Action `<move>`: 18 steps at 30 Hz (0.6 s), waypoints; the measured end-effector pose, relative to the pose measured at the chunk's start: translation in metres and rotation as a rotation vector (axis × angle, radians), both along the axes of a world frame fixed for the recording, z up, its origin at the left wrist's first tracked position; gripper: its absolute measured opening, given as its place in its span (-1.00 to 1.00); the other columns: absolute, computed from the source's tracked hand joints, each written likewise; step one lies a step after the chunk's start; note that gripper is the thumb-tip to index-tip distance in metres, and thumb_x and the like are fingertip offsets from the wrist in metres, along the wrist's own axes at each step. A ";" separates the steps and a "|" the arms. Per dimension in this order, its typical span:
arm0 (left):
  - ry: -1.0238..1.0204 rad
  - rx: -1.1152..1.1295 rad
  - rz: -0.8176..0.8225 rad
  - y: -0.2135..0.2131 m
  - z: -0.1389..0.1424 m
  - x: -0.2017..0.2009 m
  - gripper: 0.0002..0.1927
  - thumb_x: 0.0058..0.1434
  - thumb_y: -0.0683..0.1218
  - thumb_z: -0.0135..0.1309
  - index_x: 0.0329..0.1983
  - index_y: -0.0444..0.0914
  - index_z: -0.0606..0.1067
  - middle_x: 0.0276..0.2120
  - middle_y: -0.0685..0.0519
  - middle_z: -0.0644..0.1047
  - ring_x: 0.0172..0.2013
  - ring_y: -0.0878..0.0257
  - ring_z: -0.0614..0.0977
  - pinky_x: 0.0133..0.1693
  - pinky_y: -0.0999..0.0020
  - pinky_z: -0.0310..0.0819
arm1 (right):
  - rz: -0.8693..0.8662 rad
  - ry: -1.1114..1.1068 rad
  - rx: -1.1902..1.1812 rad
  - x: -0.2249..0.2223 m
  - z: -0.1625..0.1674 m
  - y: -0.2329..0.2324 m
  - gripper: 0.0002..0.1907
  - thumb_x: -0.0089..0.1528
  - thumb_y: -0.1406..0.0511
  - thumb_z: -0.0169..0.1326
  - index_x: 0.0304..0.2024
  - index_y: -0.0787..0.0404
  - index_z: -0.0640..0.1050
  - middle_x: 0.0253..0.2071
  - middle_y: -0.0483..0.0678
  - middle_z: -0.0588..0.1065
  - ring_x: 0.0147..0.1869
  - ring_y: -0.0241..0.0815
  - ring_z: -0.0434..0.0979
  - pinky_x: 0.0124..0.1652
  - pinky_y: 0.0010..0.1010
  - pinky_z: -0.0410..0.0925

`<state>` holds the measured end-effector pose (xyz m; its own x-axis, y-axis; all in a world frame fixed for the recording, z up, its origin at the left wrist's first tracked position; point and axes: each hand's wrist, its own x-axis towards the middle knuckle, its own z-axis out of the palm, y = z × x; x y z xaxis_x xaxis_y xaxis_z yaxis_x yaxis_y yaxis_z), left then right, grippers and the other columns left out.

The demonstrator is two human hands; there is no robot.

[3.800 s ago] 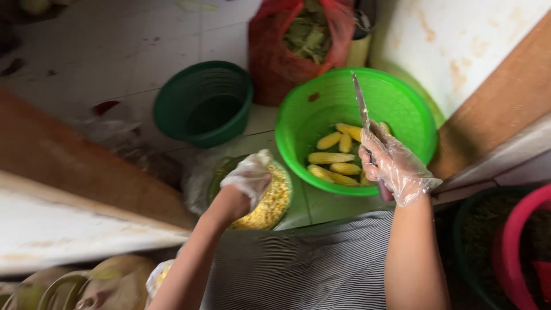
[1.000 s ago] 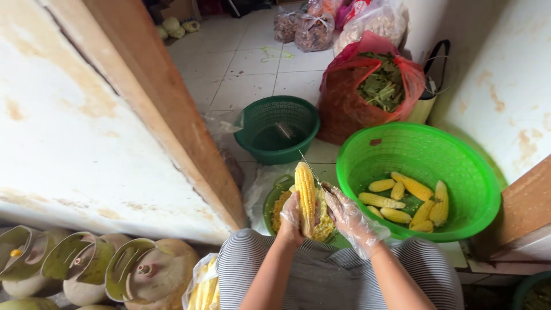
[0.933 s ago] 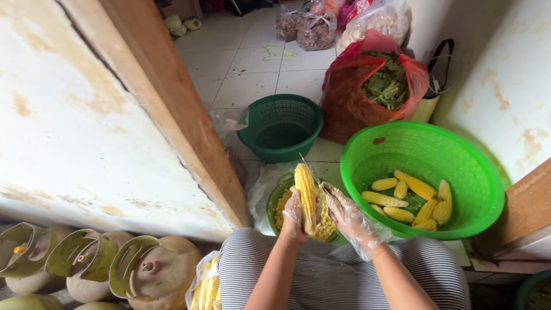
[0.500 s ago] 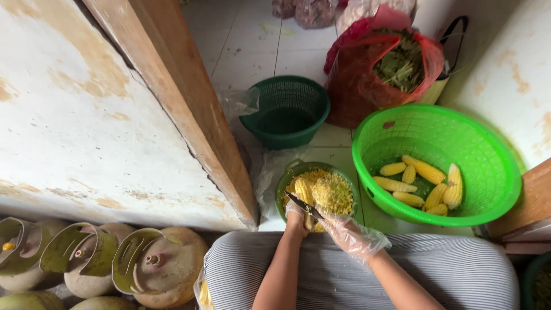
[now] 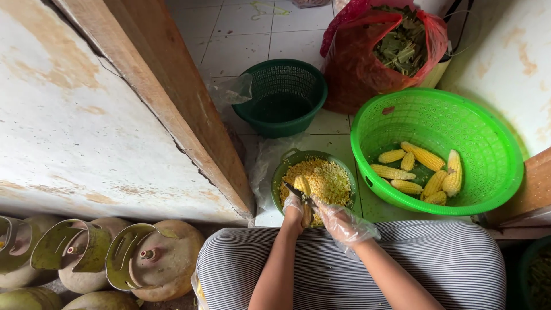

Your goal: The person sits on the floor and uses a knife to cut corn kernels off cobs into a green bowl. They repeatedly pick up cobs from a green basket, cut the kernels, and place the cobs back into the basket.

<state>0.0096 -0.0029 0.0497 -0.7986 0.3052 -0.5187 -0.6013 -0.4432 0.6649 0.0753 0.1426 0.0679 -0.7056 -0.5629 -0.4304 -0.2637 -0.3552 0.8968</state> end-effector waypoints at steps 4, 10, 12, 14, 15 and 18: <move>-0.025 0.053 -0.016 0.001 0.002 0.003 -0.49 0.42 0.24 -0.26 -0.03 -0.27 0.41 -0.35 -0.01 0.46 -0.43 0.19 0.45 -0.46 0.27 0.36 | 0.148 0.330 0.417 -0.007 0.014 -0.001 -0.47 0.40 0.24 -0.22 0.30 0.49 0.34 0.17 0.15 0.51 0.11 -0.22 0.57 0.11 -0.50 0.45; -0.032 0.017 -0.056 0.002 0.011 0.006 -0.45 0.45 0.20 -0.31 0.24 -0.28 0.35 -0.13 0.00 0.56 -0.24 0.21 0.58 -0.23 0.34 0.52 | -0.141 -0.104 -0.029 -0.012 0.030 -0.005 -0.45 0.40 0.24 -0.22 0.33 0.52 0.25 0.25 0.24 0.39 0.23 -0.08 0.45 0.18 -0.38 0.35; -0.032 -0.059 -0.093 0.001 0.013 0.009 -0.43 0.42 0.22 -0.32 0.20 -0.28 0.38 -0.22 -0.05 0.55 -0.34 0.16 0.54 -0.34 0.28 0.46 | -0.162 -0.123 -0.081 -0.014 0.033 -0.005 -0.45 0.40 0.24 -0.22 0.33 0.51 0.25 0.25 0.25 0.39 0.24 -0.07 0.44 0.18 -0.37 0.35; -0.086 -0.143 -0.130 0.000 0.014 0.011 -0.40 0.42 0.27 -0.36 0.14 -0.27 0.41 -0.31 -0.09 0.52 -0.43 0.14 0.51 -0.43 0.26 0.36 | -0.187 -0.152 -0.128 -0.017 0.034 -0.004 -0.45 0.40 0.24 -0.22 0.34 0.51 0.25 0.26 0.26 0.38 0.25 -0.06 0.44 0.18 -0.36 0.35; -0.036 -0.124 -0.138 -0.001 0.014 0.011 -0.42 0.43 0.24 -0.33 0.13 -0.28 0.42 -0.30 -0.08 0.53 -0.41 0.15 0.53 -0.40 0.26 0.39 | -0.199 -0.166 -0.149 -0.018 0.035 -0.004 -0.45 0.40 0.24 -0.22 0.34 0.51 0.25 0.26 0.26 0.38 0.25 -0.05 0.44 0.18 -0.35 0.35; 0.058 -0.111 -0.160 -0.002 0.010 0.012 -0.47 0.44 0.20 -0.27 0.10 -0.30 0.44 -0.28 -0.06 0.55 -0.38 0.16 0.56 -0.37 0.28 0.43 | -0.223 -0.194 -0.185 -0.022 0.037 -0.003 -0.45 0.40 0.24 -0.21 0.34 0.51 0.25 0.27 0.28 0.37 0.26 -0.03 0.43 0.18 -0.34 0.35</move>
